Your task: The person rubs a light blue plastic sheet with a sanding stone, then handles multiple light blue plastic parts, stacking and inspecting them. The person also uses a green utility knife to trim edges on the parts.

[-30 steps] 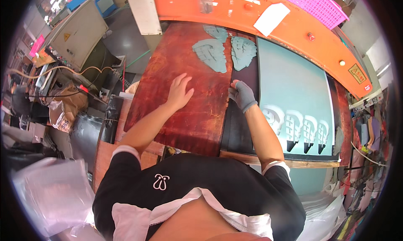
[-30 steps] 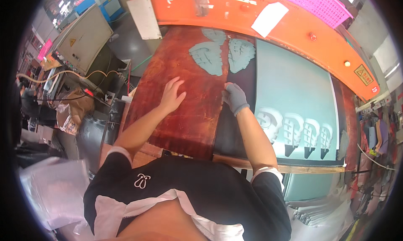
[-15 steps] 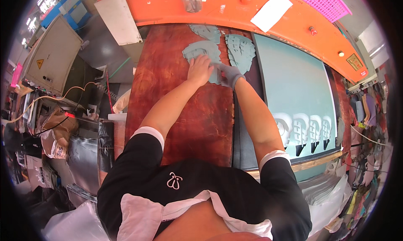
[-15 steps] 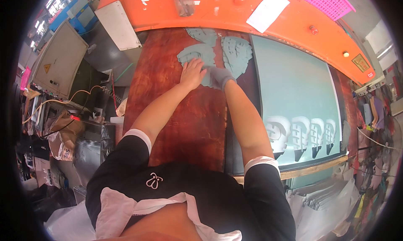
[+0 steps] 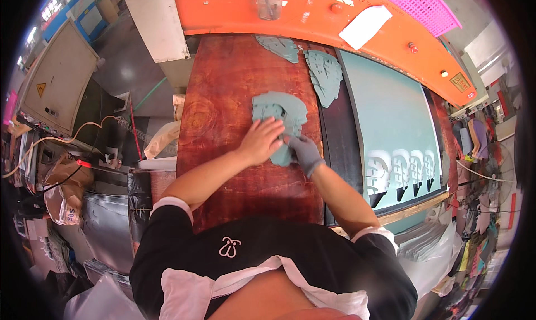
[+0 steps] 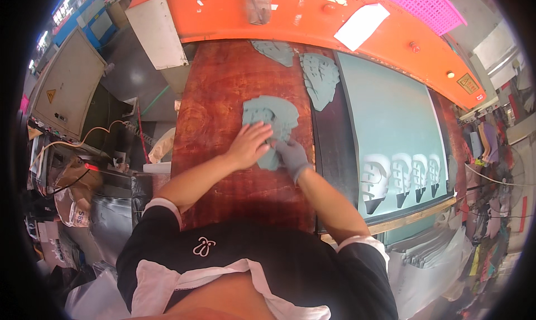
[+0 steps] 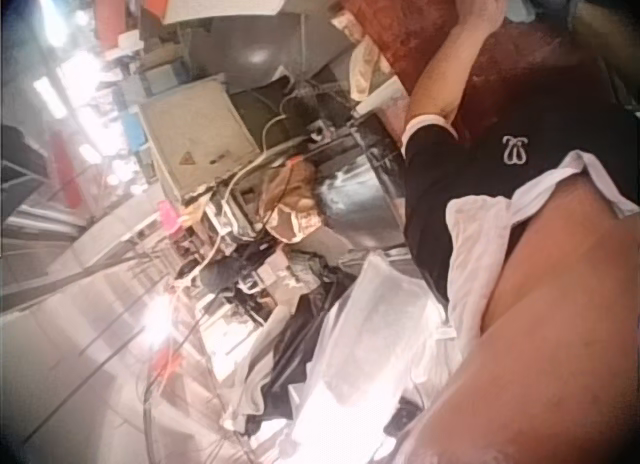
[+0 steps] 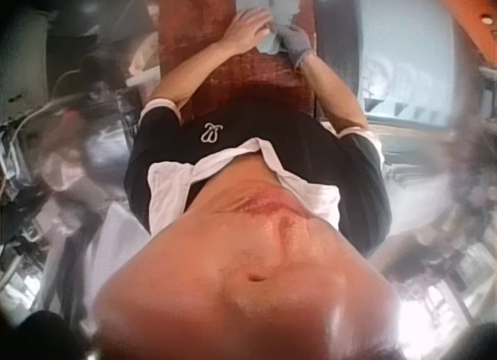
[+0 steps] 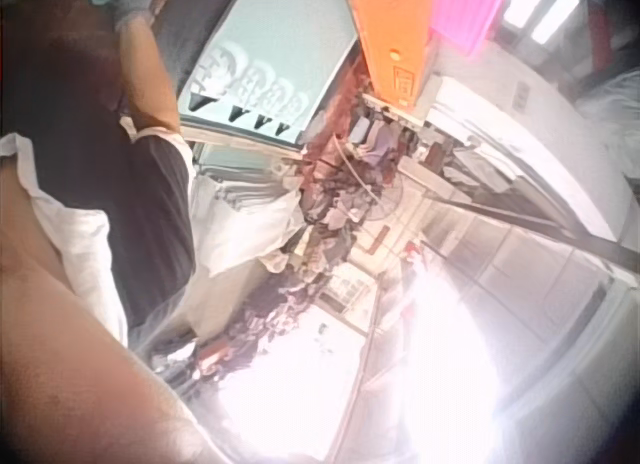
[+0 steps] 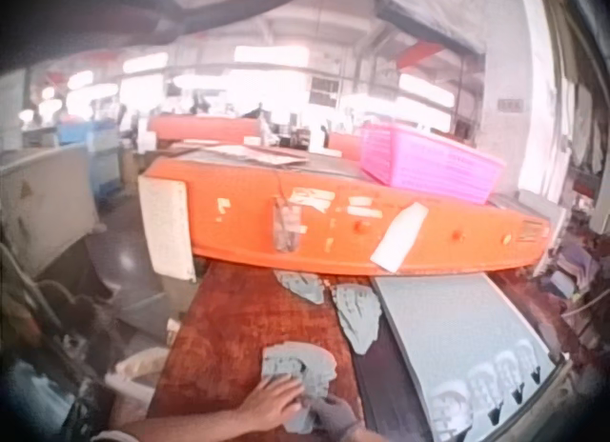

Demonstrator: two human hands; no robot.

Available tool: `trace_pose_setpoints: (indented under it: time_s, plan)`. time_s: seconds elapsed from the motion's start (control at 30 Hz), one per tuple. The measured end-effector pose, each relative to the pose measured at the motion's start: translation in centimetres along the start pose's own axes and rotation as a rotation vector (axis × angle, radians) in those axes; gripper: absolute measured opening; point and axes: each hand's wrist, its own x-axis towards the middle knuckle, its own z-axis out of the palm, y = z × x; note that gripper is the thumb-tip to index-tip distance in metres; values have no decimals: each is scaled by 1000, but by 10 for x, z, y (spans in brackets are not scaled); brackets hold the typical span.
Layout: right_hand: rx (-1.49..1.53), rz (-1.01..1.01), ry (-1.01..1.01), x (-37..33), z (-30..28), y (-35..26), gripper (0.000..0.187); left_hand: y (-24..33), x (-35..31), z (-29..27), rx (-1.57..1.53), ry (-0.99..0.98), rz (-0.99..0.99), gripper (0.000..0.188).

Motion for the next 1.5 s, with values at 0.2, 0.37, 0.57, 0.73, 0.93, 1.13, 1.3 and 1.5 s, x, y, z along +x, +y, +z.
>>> trace_pose_setpoints:
  time_s: [0.2,0.37,0.57,0.73,0.93,1.13,1.3,1.5]
  plan:
    - [222,-36,43,-46,-36,20,29,-20,55,-32,-360,185,31,52]
    - [255,-32,66,-48,-53,38,24,-70,187,-45,237,95,-211,82]
    - [260,-8,51,-50,-55,39,26,-99,287,-21,396,-30,-352,89]
    - [253,0,6,-53,-56,35,29,-111,314,-16,617,-100,-233,52]
    - [239,-13,37,-49,-57,39,34,-117,282,-27,635,-14,-138,33]
    - [297,44,-1,-34,-60,39,42,-95,170,-49,653,-165,-22,39]
    - [230,-64,-87,-34,-57,34,44,-52,41,-54,659,-137,-47,42]
    - [-22,-232,-57,-81,-66,-24,36,39,-60,-28,606,-178,-134,41]
